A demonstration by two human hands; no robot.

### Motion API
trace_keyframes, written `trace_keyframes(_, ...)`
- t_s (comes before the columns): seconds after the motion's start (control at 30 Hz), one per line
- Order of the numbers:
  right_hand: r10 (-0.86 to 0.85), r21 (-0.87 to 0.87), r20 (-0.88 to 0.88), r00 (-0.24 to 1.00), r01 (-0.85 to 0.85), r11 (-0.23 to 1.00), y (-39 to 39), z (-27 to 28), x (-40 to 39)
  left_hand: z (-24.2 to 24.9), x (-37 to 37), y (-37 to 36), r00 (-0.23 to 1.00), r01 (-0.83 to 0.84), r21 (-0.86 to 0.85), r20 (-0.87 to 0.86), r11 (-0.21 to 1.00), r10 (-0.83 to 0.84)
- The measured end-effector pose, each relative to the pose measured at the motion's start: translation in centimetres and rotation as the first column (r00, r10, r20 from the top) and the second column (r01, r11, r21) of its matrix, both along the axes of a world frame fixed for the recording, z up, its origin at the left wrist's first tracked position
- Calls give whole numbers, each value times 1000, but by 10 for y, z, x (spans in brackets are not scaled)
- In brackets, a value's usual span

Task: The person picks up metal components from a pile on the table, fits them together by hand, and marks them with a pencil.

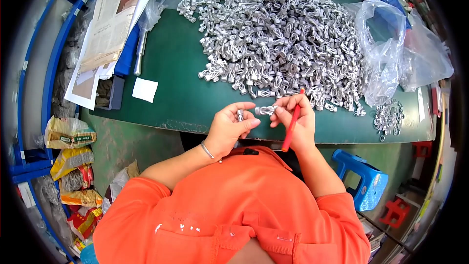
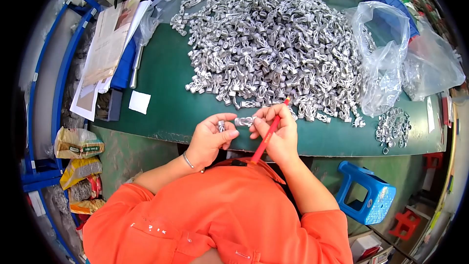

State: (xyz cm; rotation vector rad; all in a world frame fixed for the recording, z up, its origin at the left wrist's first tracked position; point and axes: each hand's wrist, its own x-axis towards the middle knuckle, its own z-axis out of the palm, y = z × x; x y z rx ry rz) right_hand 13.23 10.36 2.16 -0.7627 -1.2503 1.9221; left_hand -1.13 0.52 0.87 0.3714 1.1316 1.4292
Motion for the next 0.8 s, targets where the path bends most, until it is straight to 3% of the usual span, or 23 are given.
trace_keyframes(0.13, 15, -89, -67, 998, -21, 996, -8, -2, 5, 5, 1, 3, 1000, 31, 32, -3, 999, -31)
trace_keyframes(0.23, 38, 10, -155, 987, -37, 999, -11, -16, 9, 13, 2, 3, 996, 44, 125, -79, 991, -35)
trace_keyframes(0.33, 28, 218, -130, 991, 1, 976, -15, -23, 10, 13, 4, 3, 976, 69, 222, -216, 973, -20)
trace_keyframes(0.37, 29, 210, -125, 992, -2, 978, -16, -24, 10, 12, 4, 3, 963, 84, 274, -269, 958, -8)
trace_keyframes(0.43, -54, 482, -79, 995, 85, 872, -18, -25, 8, 13, 5, 2, 967, 77, 285, -256, 956, -2)
trace_keyframes(0.47, -122, 614, -31, 992, 115, 781, -18, -24, 9, 16, 3, 1, 976, 82, 225, -215, 971, -32)
trace_keyframes(0.5, -124, 613, -30, 992, 116, 782, -18, -22, 10, 18, 2, 0, 983, 89, 165, -173, 982, -60)
trace_keyframes(0.57, -126, 776, -50, 991, 118, 620, -20, -18, 12, 9, -1, -1, 990, 106, 153, -107, 983, -90)
trace_keyframes(0.63, -84, 784, -91, 992, 123, 608, -16, -11, 8, 3, -3, 0, 931, 29, 155, 355, 987, -83)
trace_keyframes(0.7, -170, 752, -64, 983, 160, 639, -8, -12, 4, 5, -5, -2, 920, -20, 113, 391, 993, -26)
trace_keyframes(0.77, -278, 866, 120, 953, 36, 498, 10, -14, -5, 9, -9, -4, 886, -106, 25, 455, 994, 83)
trace_keyframes(0.8, -254, 872, 202, 946, -56, 486, 15, -15, -7, 10, -11, -6, 886, -145, -36, 441, 989, 146)
